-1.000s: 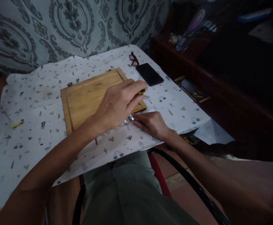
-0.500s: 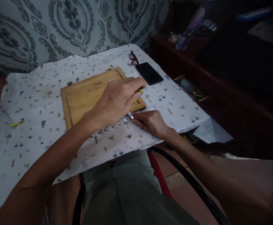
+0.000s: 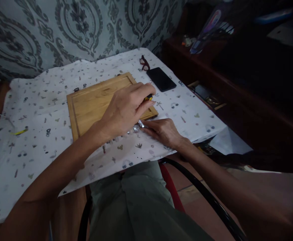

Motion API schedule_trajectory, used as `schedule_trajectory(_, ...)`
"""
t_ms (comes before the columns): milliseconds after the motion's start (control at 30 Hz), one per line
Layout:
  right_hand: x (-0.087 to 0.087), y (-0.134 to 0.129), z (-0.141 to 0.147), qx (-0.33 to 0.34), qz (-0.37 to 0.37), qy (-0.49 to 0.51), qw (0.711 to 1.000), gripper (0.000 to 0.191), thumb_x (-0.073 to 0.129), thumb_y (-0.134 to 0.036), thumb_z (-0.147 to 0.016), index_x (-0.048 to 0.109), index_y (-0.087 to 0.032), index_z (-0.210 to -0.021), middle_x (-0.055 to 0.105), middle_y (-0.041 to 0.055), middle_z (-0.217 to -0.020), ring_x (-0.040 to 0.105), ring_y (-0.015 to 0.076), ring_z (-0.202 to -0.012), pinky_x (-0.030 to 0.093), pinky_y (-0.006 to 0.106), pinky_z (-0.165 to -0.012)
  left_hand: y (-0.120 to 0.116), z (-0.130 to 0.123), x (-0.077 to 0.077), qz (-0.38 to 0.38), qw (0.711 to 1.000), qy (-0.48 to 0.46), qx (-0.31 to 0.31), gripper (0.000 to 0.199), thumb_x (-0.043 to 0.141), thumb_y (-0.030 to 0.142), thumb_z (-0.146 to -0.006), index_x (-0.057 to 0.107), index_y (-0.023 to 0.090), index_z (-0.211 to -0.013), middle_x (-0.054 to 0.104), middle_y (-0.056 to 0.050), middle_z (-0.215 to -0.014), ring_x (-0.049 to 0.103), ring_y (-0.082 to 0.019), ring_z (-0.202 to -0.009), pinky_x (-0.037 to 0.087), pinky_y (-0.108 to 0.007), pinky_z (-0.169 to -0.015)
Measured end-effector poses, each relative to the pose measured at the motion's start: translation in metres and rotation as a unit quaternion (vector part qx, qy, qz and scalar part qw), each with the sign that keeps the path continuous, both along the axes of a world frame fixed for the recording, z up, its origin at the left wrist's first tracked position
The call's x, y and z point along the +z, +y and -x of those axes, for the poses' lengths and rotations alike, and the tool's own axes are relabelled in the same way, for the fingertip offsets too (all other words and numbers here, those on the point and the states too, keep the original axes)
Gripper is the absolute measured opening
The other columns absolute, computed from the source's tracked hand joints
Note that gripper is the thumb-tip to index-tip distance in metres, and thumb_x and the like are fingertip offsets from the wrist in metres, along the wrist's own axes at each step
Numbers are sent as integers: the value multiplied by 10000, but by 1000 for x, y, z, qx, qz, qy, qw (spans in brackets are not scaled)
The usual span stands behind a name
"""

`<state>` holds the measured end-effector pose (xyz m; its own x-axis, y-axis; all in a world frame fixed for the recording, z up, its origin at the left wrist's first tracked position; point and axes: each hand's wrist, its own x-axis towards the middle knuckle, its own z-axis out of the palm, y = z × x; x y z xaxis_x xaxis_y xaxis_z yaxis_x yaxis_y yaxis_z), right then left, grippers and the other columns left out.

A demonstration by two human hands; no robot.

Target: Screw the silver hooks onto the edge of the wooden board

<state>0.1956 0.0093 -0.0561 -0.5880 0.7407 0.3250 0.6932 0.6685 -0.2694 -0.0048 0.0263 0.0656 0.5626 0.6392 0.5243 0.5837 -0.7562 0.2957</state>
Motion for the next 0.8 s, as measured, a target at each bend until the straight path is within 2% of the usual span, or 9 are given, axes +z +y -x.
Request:
schedule_trajectory(233, 0, 0, 0, -5, 14, 2, 1000, 455, 387, -456, -1034, 684, -209, -1274, 776, 65, -826, 695, 174, -672, 414, 297, -589, 4, 2, 1, 13, 1000, 9, 9, 159, 529, 230, -964, 658, 212, -1056, 734, -48, -1015, 698, -201, -921, 560, -354, -829)
schedule_trajectory(400, -1, 0, -1, -4, 10, -4, 1000, 479, 364, -472, -1039, 676, -205, -1286, 784, 64, -844, 702, 170, -684, 412, 285, -606, 6, 3, 4, 6, 1000, 24, 0, 163, 529, 230, -969, 667, 215, -1055, 737, -38, -949, 706, -194, -901, 559, -336, -820)
schedule_trajectory(600, 0, -1, 0, -7, -5, -17, 1000, 482, 360, -465, -1040, 705, -184, -1225, 787, 74, -832, 709, 179, -678, 414, 277, -596, 9, 4, 4, 1, 999, 35, -27, 194, 506, 231, -981, 665, 212, -1090, 746, -37, -997, 708, -184, -919, 552, -325, -851)
schedule_trajectory(800, -1, -1, -1, -3, -21, -21, 1000, 508, 346, -485, -1041, 706, -170, -1211, 788, 78, -832, 711, 181, -673, 432, 279, -592, 11, 4, 2, -18, 997, 49, -63, 173, 501, 241, -987, 654, 198, -1057, 738, -66, -1050, 704, -194, -927, 537, -326, -803)
